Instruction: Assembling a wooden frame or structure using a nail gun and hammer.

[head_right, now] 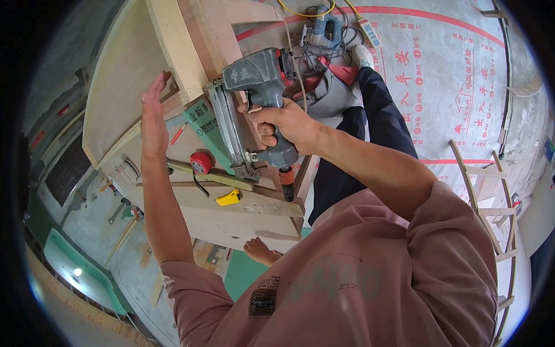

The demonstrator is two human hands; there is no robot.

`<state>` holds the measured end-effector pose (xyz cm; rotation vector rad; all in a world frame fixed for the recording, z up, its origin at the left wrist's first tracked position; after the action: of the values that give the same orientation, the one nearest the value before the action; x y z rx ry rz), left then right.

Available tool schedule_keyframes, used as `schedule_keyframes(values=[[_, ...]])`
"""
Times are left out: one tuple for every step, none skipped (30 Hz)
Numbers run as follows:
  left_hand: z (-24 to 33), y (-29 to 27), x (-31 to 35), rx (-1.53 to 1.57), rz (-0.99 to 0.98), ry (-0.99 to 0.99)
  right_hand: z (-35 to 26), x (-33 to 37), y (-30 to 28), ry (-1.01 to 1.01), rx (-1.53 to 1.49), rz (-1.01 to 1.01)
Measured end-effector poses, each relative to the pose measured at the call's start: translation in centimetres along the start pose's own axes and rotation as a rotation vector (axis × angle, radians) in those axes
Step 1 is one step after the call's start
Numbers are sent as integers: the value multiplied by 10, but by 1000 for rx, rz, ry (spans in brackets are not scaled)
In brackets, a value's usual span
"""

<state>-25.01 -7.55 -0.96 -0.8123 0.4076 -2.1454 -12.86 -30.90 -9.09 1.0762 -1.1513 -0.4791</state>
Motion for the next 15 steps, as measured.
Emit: schedule_keyframes(values=[[0,0,-2,16,-10,18,-1,1,1,-2,9,2],[0,0,-2,31,-21,36,-2,2,2,-3,19,5],[-3,0,-2,31,-20,36,-1,2,1,-3,19,5],[-1,0,-3,25,-16,26,0,2,-1,4,0,21],[0,0,-3,19,-11,16,1,3,-4,11,-19,37],[0,0,-3,13,-6,6,1,3,-5,11,-18,38],[0,0,0,5,2,-11,0,4,-6,6,10,48],[-2,-2,2,-3,11,-29,0,4,-8,4,39,58],[-5,-2,2,-4,16,-38,1,4,-9,14,38,56],[-8,-3,1,29,3,-22,2,3,-12,-11,43,94],[-10,-6,3,58,-4,-12,3,3,-14,-28,47,127],[-17,-11,4,54,14,-31,6,3,-15,-3,49,118],[-17,-11,5,49,12,-33,2,5,-16,-23,77,114],[-13,-6,1,49,7,-29,-5,7,-18,-49,109,114],[-9,-1,-3,48,4,-27,-8,10,-14,-47,115,88]])
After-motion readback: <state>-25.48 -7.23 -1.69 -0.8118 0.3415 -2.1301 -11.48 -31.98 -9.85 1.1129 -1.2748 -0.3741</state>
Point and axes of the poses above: each hand's wrist, its own x-axis away from the middle knuckle, its own y-axis out of the palm, z = x × y, the point moved 10 cm from there along -x, towards the middle knuckle
